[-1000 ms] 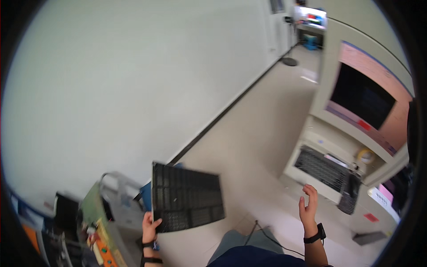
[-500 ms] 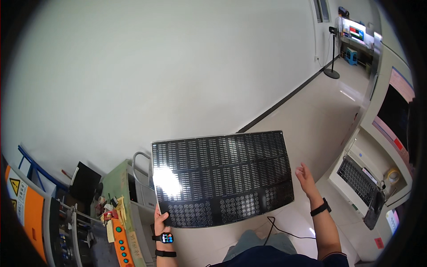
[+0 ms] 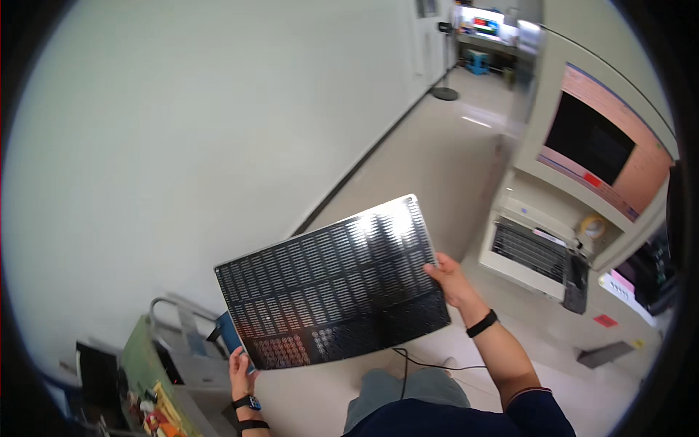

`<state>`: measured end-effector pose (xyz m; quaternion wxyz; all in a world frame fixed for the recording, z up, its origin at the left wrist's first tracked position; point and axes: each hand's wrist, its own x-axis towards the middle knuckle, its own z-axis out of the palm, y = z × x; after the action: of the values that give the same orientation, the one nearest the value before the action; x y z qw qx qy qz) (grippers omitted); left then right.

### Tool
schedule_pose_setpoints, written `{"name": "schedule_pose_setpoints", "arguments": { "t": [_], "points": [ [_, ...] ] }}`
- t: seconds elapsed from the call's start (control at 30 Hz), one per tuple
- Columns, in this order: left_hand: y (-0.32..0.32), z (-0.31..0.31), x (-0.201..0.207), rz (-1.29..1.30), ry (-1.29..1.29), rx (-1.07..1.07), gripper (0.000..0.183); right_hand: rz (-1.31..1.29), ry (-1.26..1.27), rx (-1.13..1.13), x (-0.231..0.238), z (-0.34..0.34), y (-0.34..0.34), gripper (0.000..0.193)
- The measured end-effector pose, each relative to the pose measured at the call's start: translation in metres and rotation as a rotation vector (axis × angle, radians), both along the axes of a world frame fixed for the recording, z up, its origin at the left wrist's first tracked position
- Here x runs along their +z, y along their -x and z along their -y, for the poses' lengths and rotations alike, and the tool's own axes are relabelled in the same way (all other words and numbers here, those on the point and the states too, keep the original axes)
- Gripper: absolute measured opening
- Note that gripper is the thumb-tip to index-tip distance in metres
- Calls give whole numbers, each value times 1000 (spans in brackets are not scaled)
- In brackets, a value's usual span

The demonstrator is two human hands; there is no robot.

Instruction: Operating an automated industrial machine interface and inspecting a component board.

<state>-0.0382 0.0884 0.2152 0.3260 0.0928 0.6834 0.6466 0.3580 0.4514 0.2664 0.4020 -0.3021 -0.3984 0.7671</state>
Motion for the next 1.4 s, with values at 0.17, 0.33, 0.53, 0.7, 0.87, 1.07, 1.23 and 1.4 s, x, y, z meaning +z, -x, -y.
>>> {"name": "schedule_pose_setpoints", "arguments": {
  "t": [0.17,0.33,0.53,0.7,0.87,1.07,1.23,1.4],
  "points": [
    [31,17,-98,-121,93,97,48,718,-538,20,-49,5,-16,24],
    [-52,-50,-60,-40,298,-140,35,961,-716,-104,-120,37,-61,17],
    [-98,-92,-74,31,259,-226,33,1116,-900,-118,-92,72,-121,16],
    [-140,-110,-76,152,367,-400,56,872,-728,-294,6,82,-147,20],
    [-164,-105,-80,731,156,-354,60,720,-337,-351,40,85,-184,20],
    [-235,-153,49,587,-554,-1026,66,-142,6,-389,67,60,-193,23],
    [-250,-176,61,700,-566,-801,62,-280,121,-287,66,37,-209,25],
    [-274,-188,63,629,-425,-706,38,-162,95,-223,65,32,-216,26]
  ]
}}
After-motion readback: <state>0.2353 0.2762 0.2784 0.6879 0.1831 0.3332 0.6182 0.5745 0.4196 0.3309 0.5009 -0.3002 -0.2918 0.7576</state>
